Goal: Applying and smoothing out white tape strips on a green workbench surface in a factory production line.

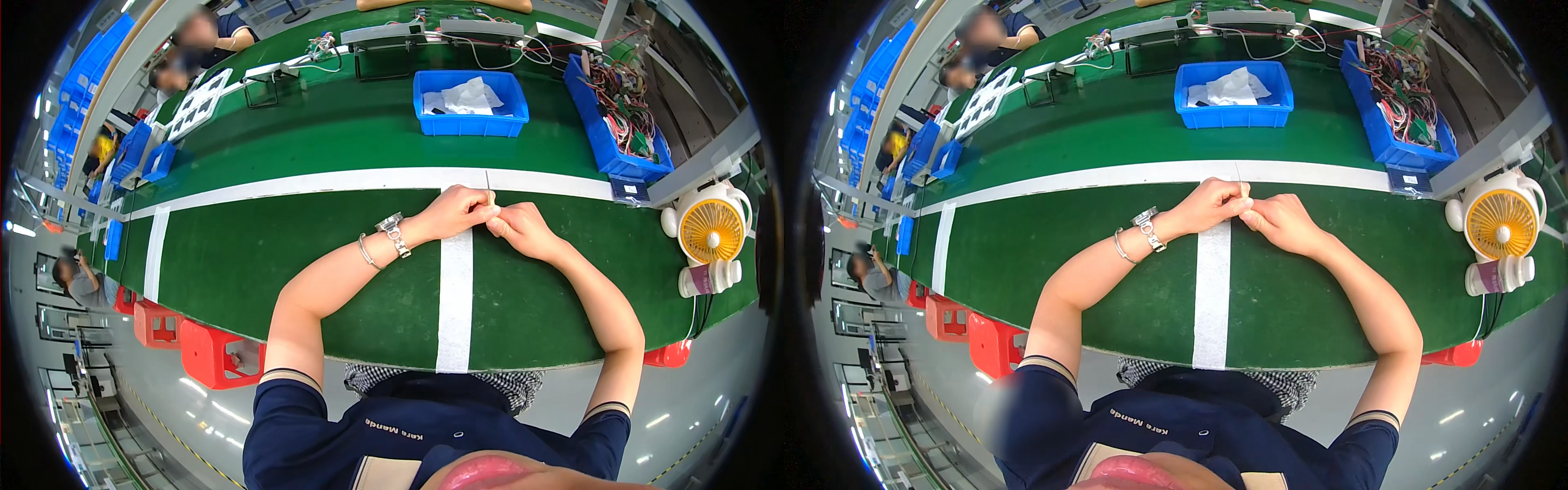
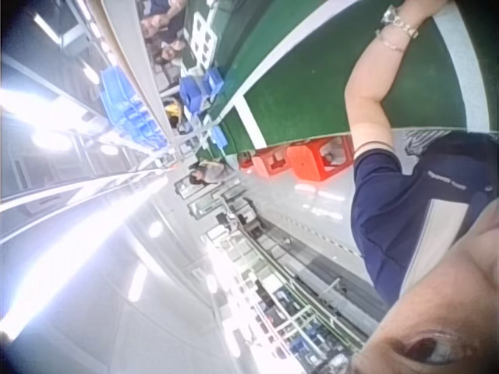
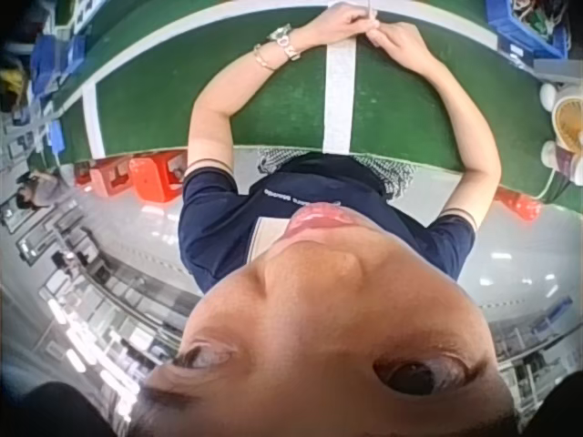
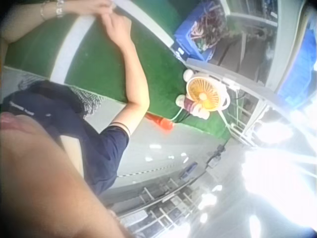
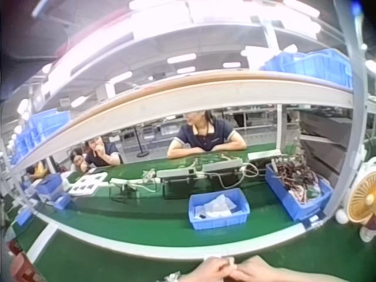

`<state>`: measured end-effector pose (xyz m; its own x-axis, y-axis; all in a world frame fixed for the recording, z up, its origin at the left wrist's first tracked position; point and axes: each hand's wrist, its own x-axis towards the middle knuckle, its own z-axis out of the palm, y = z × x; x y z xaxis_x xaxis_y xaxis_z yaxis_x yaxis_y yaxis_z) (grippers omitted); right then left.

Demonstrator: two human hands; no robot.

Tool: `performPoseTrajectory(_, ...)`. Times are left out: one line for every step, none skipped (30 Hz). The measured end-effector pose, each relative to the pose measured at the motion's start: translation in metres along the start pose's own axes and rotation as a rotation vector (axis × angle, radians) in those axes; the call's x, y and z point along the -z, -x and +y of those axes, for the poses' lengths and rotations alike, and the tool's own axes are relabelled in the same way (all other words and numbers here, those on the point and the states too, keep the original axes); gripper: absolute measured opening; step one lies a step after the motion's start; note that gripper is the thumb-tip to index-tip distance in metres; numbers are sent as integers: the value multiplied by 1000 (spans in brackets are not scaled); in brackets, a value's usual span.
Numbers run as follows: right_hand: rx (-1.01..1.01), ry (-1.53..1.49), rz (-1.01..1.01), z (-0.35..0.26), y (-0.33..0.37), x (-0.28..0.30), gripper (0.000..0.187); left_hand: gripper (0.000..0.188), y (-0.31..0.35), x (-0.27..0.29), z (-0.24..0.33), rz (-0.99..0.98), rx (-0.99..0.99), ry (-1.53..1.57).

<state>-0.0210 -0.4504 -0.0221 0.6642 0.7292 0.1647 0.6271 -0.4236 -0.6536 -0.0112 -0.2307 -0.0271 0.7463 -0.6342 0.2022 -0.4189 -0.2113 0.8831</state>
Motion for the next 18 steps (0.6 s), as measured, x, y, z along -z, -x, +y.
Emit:
performPoseTrajectory(-3, -14, 0, 0, 0, 0, 45, 39, 0, 0, 1, 4, 3, -1)
performPoseTrajectory(-7, -29, 1, 0, 0, 1, 46, 40, 0, 0, 3, 8, 5, -3)
performPoseTrajectory(-8, -32, 4, -2, 0, 2, 47, 41, 0, -1, 3, 12, 8, -4)
performPoseTrajectory(-9, -37, 7, -4, -1, 2, 48, 42, 0, -1, 3, 16, 1, 2)
performPoseTrajectory(-9, -41, 10, -5, -1, 3, 48, 43, 0, -1, 3, 20, -6, 8)
performPoseTrajectory(-8, -41, 9, -6, -1, 4, 48, 43, 0, -1, 3, 23, -13, 14)
performPoseTrajectory(-8, -40, 8, -7, -1, 4, 48, 44, 0, -1, 3, 26, -19, 14)
performPoseTrajectory(-8, -40, 8, -7, -1, 4, 48, 44, -1, 0, 3, 28, -25, 15)
performPoseTrajectory(-10, -42, 3, -7, -1, 4, 47, 44, -1, 0, 4, 30, -30, 15)
performPoseTrajectory(-13, -44, -1, -7, -1, 4, 47, 44, -1, -1, 3, 33, -31, 16)
performPoseTrajectory(-16, -46, -5, -6, -1, 4, 47, 44, -1, -1, 2, 36, -33, 16)
performPoseTrajectory(-14, -44, -2, -6, -1, 4, 46, 44, 0, -2, 1, 39, -34, 16)
performPoseTrajectory(-13, -42, 1, -5, -1, 3, 46, 44, -1, -1, 3, 35, -31, 15)
performPoseTrajectory(-12, -39, 4, -4, -1, 3, 45, 43, -1, -1, 4, 31, -28, 14)
performPoseTrajectory(-12, -40, 5, -4, 0, 2, 44, 43, -1, 0, 5, 28, -25, 13)
performPoseTrajectory(-12, -41, 5, -3, 0, 2, 43, 43, -1, 0, 6, 26, -28, 19)
performPoseTrajectory(-11, -42, 5, -3, 0, 2, 42, 43, 0, 0, 7, 25, -30, 25)
performPoseTrajectory(-14, -43, 4, -3, 0, 2, 41, 43, 0, 0, 7, 23, -33, 31)
